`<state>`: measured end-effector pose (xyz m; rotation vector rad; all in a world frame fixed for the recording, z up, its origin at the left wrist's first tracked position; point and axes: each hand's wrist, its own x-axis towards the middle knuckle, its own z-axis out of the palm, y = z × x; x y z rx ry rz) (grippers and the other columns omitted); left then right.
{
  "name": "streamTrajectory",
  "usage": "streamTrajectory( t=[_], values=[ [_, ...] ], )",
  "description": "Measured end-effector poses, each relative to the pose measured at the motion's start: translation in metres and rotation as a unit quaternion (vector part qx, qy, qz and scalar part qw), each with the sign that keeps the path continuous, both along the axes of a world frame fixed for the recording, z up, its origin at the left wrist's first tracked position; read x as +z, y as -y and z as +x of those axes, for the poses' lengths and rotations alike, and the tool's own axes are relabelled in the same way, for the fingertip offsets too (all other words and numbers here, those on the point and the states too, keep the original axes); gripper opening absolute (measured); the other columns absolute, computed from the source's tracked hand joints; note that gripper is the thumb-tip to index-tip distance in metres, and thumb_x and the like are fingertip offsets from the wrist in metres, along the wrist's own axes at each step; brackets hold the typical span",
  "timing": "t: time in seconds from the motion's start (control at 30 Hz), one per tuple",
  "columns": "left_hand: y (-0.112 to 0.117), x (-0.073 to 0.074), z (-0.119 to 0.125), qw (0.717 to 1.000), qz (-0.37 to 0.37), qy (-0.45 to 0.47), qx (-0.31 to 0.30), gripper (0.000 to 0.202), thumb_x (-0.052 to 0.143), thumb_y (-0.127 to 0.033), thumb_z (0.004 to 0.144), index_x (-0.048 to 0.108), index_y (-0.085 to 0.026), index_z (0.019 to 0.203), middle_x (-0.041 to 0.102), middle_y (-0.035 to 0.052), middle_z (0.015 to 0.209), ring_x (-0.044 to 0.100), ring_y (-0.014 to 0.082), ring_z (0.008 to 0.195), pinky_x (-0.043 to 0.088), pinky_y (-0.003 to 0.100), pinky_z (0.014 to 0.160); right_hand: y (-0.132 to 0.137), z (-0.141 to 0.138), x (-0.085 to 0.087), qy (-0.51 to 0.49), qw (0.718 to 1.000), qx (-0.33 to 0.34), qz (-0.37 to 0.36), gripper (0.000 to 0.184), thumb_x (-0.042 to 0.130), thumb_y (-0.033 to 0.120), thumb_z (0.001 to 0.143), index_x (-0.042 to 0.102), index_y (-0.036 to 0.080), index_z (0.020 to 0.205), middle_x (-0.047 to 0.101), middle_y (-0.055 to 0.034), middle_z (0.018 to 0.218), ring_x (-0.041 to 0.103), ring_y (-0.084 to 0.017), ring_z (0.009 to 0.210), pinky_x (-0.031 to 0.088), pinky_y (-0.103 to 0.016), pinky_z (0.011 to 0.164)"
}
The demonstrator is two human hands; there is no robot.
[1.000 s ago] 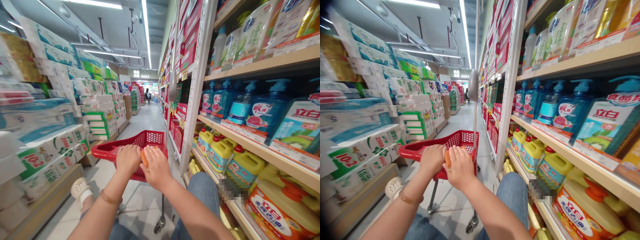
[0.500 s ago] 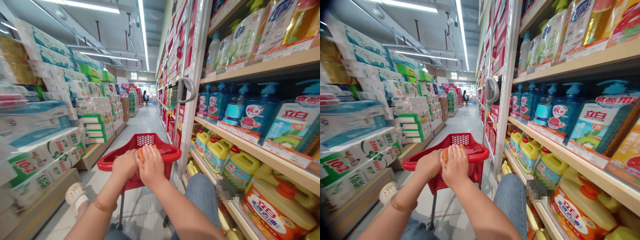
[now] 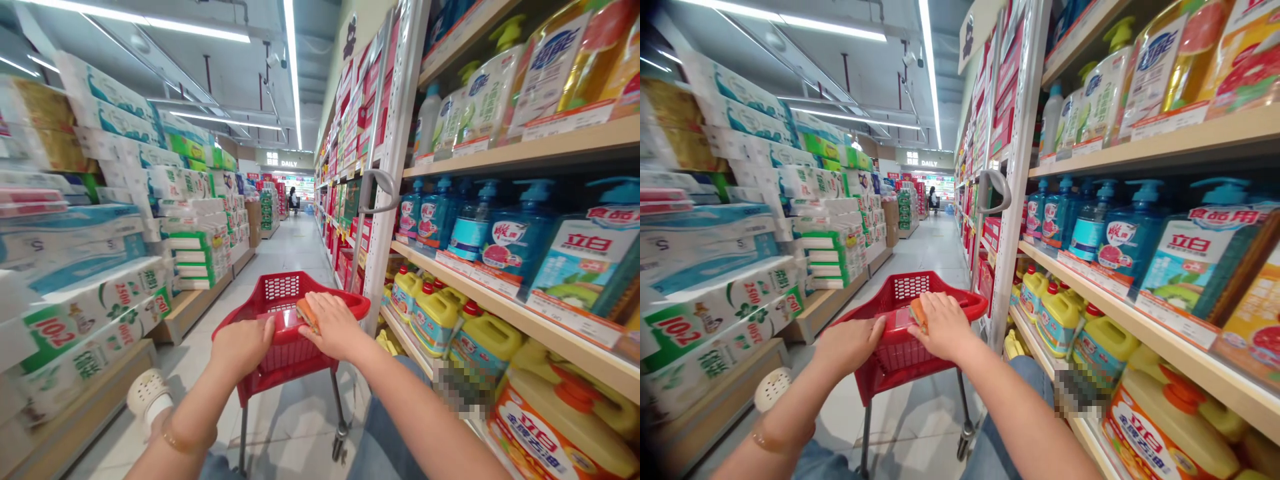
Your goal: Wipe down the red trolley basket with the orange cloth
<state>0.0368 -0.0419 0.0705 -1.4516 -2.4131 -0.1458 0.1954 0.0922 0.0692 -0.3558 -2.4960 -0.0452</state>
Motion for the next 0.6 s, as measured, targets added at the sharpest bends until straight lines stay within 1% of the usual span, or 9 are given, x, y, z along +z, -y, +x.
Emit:
streamTrajectory(
  t=[0.07,0.13,0.2,0.27,0.33,0.43,0.5,0.6],
  values=[
    [-0.002,-0.003,0.002,1.000,0.014,-0.005,0.009,0.058,0.020,-0.039,0.093,0.071,-0.013,0.081,0.071,0.0160,0.077,0.068,0.0310,0.075,0.048,0.039,0.062,-0.004,-0.002,-0.007,-0.030,0.999,-0.016,-0.005,0.055,0.046,0.044,0.092,0.043,0.013,0.137,0.047,-0.0138,0.139,0.036,-0.025,0.132,0.026,-0.045,0.110],
    [-0.006,-0.007,0.009,0.999,0.030,-0.018,0.018,0.058,0.020,-0.035,0.093,0.070,-0.012,0.078,0.071,0.0175,0.075,0.068,0.0308,0.073,0.048,0.038,0.061,-0.001,-0.012,-0.013,-0.063,0.997,-0.044,-0.011,0.052,0.044,0.040,0.093,0.046,0.010,0.135,0.046,-0.0149,0.140,0.033,-0.025,0.135,0.024,-0.044,0.112],
    [-0.011,-0.009,0.017,0.999,0.036,-0.021,0.016,0.055,0.020,-0.030,0.093,0.069,-0.011,0.078,0.070,0.0178,0.074,0.068,0.0304,0.072,0.047,0.038,0.061,0.011,-0.025,-0.016,-0.088,0.994,-0.057,-0.016,0.052,0.043,0.040,0.093,0.048,0.008,0.133,0.045,-0.0159,0.140,0.034,-0.025,0.134,0.025,-0.044,0.111],
    [-0.012,-0.009,0.022,1.000,0.029,-0.009,-0.006,0.050,0.022,-0.027,0.092,0.069,-0.012,0.080,0.070,0.0172,0.074,0.068,0.0294,0.070,0.046,0.037,0.060,0.022,-0.035,-0.017,-0.097,0.994,-0.045,-0.019,0.050,0.042,0.040,0.093,0.049,0.009,0.132,0.046,-0.0150,0.139,0.038,-0.025,0.131,0.028,-0.043,0.110],
    [-0.008,-0.007,0.019,0.999,0.021,0.009,-0.042,0.048,0.024,-0.030,0.092,0.068,-0.014,0.083,0.070,0.0155,0.076,0.067,0.0269,0.069,0.045,0.035,0.061,0.027,-0.037,-0.016,-0.097,0.995,-0.024,-0.019,0.049,0.042,0.039,0.093,0.049,0.011,0.132,0.049,-0.0136,0.138,0.042,-0.024,0.128,0.030,-0.042,0.109],
    [0.003,-0.004,0.005,0.995,0.021,0.029,-0.088,0.052,0.022,-0.039,0.094,0.068,-0.018,0.079,0.071,0.0121,0.076,0.066,0.0230,0.069,0.044,0.032,0.063,0.018,-0.027,-0.015,-0.099,0.995,-0.019,-0.019,0.047,0.042,0.038,0.093,0.049,0.012,0.132,0.050,-0.0129,0.137,0.043,-0.023,0.128,0.030,-0.042,0.109],
    [0.006,-0.006,-0.001,0.996,0.031,0.022,-0.076,0.056,0.020,-0.040,0.093,0.067,-0.017,0.072,0.071,0.0123,0.073,0.066,0.0234,0.071,0.043,0.032,0.063,0.008,-0.022,-0.016,-0.109,0.993,-0.047,-0.027,0.046,0.040,0.037,0.094,0.051,0.011,0.131,0.050,-0.0135,0.136,0.044,-0.023,0.128,0.029,-0.043,0.109],
    [0.003,-0.013,0.002,0.998,0.057,-0.015,-0.023,0.058,0.019,-0.035,0.093,0.068,-0.015,0.068,0.070,0.0152,0.071,0.066,0.0265,0.069,0.042,0.034,0.061,0.004,-0.023,-0.018,-0.130,0.985,-0.103,-0.044,0.046,0.039,0.035,0.095,0.053,0.008,0.128,0.052,-0.0163,0.134,0.044,-0.025,0.127,0.028,-0.045,0.110]
  ],
)
